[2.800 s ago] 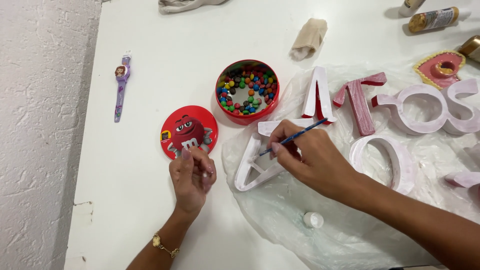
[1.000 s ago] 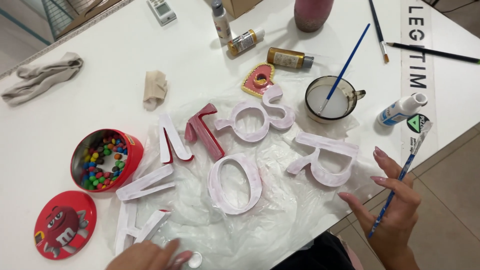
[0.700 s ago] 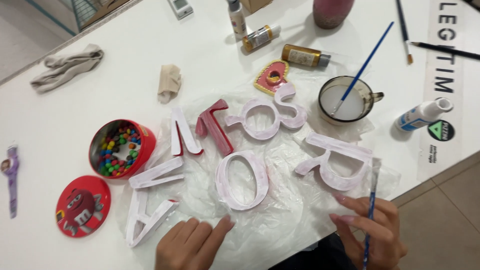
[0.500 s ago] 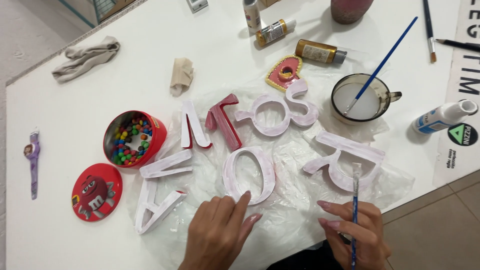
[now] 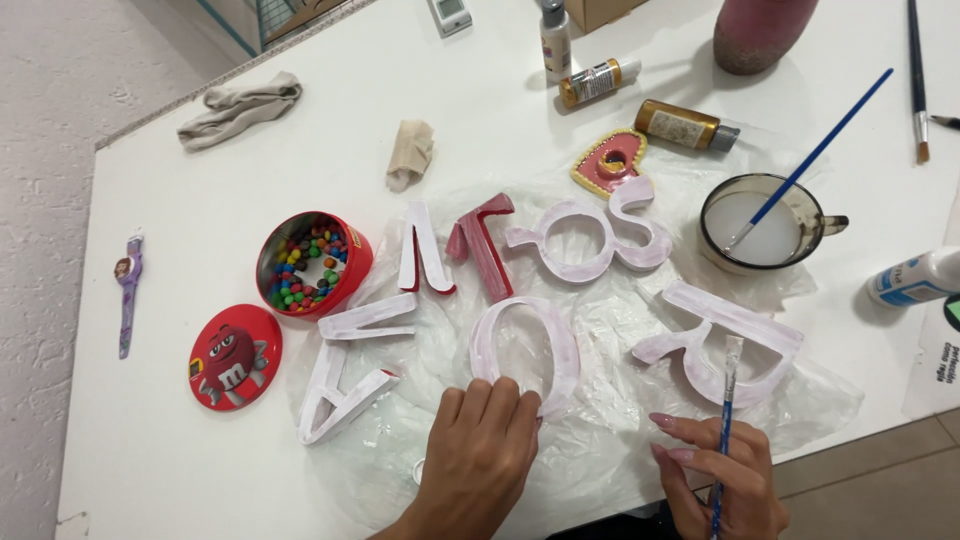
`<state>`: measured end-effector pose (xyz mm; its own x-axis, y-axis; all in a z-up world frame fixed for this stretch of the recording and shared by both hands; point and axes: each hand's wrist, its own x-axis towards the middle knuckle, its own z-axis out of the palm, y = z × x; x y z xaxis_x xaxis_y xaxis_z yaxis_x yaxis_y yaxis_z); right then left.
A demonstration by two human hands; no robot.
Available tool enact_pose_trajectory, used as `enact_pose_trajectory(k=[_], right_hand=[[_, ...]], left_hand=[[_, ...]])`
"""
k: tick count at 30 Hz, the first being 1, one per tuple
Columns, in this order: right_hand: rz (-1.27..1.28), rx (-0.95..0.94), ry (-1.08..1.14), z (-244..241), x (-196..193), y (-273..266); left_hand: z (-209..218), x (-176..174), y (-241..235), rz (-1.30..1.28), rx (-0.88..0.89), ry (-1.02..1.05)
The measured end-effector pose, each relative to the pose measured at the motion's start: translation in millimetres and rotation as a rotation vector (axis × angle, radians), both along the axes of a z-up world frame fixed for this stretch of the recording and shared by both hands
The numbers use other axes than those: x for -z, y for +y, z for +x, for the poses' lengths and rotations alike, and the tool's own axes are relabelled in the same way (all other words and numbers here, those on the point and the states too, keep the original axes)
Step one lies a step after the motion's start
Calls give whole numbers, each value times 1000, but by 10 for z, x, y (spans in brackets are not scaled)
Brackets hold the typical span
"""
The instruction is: The person paints white paint onto red foam letters using a blue paintbrush. They dip the brush into a container of white paint and apply it to the letters 'A', 'T', and 'R' laid out on a plastic sheet on a white table.
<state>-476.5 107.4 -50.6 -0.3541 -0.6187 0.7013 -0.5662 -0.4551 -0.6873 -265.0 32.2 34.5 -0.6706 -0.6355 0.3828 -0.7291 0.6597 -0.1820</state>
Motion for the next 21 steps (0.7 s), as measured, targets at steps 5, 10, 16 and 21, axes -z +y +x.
enact_pose_trajectory(k=[5, 10, 16, 21], right_hand=[[55, 16, -39, 17, -8, 28], [43, 25, -49, 15, -26, 23], [21, 7, -28, -32, 38, 4], [100, -13, -58, -86, -307, 11]], left_hand=[[210, -132, 42, -4, -46, 39], [524, -64, -130, 48, -177, 22], [576, 79, -212, 74, -201, -6], [557, 107, -261, 115, -203, -25]])
